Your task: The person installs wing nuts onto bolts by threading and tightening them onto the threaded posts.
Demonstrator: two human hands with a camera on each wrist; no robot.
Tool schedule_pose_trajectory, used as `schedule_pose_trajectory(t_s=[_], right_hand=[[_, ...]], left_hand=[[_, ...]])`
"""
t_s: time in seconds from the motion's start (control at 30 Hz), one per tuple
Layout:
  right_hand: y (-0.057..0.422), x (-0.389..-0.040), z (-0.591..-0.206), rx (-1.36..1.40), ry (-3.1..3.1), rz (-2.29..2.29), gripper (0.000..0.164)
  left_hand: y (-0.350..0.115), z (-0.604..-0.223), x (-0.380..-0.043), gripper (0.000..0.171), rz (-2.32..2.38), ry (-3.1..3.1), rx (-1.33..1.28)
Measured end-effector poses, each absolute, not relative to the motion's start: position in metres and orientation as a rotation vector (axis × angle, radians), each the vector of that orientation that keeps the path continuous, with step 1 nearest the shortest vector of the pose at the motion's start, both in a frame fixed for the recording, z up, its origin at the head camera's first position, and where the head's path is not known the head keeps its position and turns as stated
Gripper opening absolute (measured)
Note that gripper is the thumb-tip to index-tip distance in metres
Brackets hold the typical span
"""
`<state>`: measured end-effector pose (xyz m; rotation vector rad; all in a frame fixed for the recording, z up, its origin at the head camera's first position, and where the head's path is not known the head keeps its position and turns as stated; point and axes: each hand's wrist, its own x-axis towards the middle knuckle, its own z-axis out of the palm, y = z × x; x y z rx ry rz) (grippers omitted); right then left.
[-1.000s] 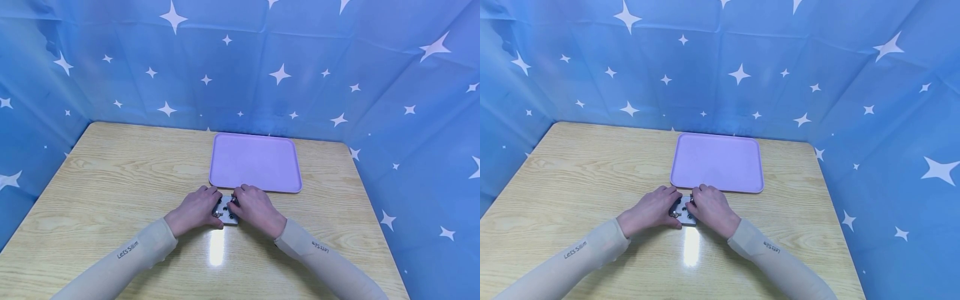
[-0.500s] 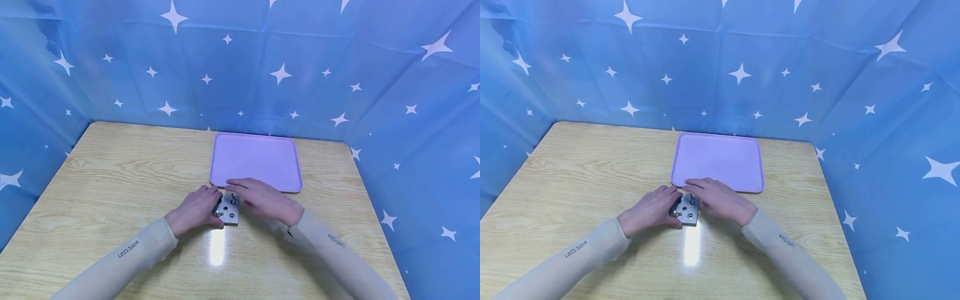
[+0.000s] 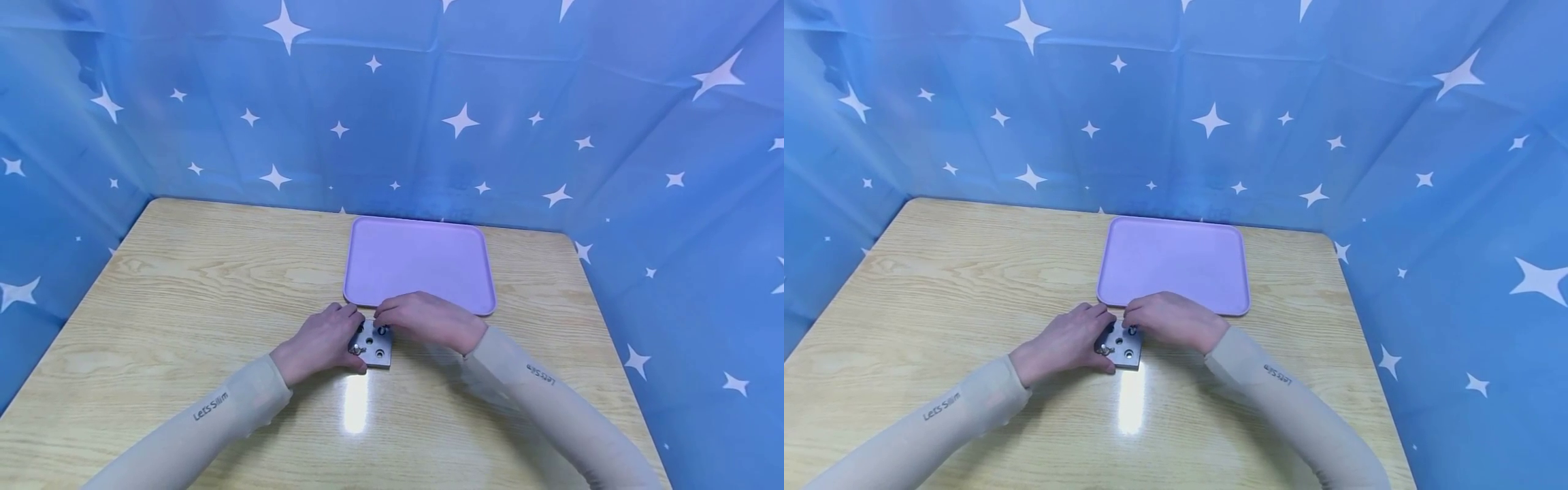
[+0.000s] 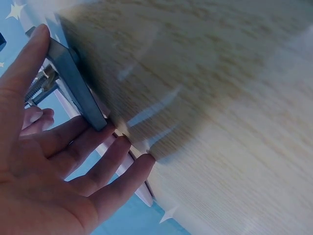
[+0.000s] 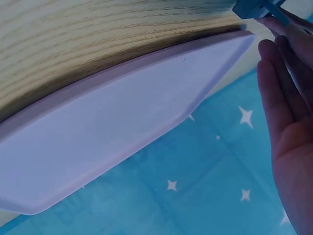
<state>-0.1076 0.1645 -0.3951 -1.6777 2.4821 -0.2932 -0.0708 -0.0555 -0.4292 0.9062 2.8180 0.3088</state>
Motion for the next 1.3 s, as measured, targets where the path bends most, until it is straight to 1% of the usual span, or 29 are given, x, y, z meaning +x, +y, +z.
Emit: schedule_pose_trajectory(t_s=[0.23,0.33,0.5,0.73,0.83,1.03,1.3], right_hand=[[0.16,-0.107,-0.398,-1.7,2.545,-0.237,0.009],[0.157,-0.105,-0.399,-1.659,2.603,-0.182,0.005],[0.15,-0.095,-0.4,-1.449,2.738,-0.147,0.009],[0.136,-0.078,-0.405,-1.039,2.97,-0.219,0.023],[0.133,-0.073,-0.408,-0.907,3.03,-0.232,0.028],[0.132,-0.069,-0.413,-0.836,3.113,-0.216,0.032],[0.133,-0.069,-0.417,-0.827,3.14,-0.253,0.03]], left_hand=[[-0.056,-0.429,-0.07,0.072,0.32,2.829,0.911],[-0.056,-0.429,-0.07,0.071,0.318,2.832,0.913],[-0.057,-0.428,-0.07,0.071,0.308,2.835,0.907],[-0.057,-0.428,-0.069,0.073,0.285,2.851,0.911],[-0.056,-0.428,-0.069,0.073,0.285,2.851,0.915],[-0.055,-0.428,-0.07,0.072,0.296,2.852,0.918],[-0.056,-0.431,-0.069,0.07,0.285,2.865,0.933]])
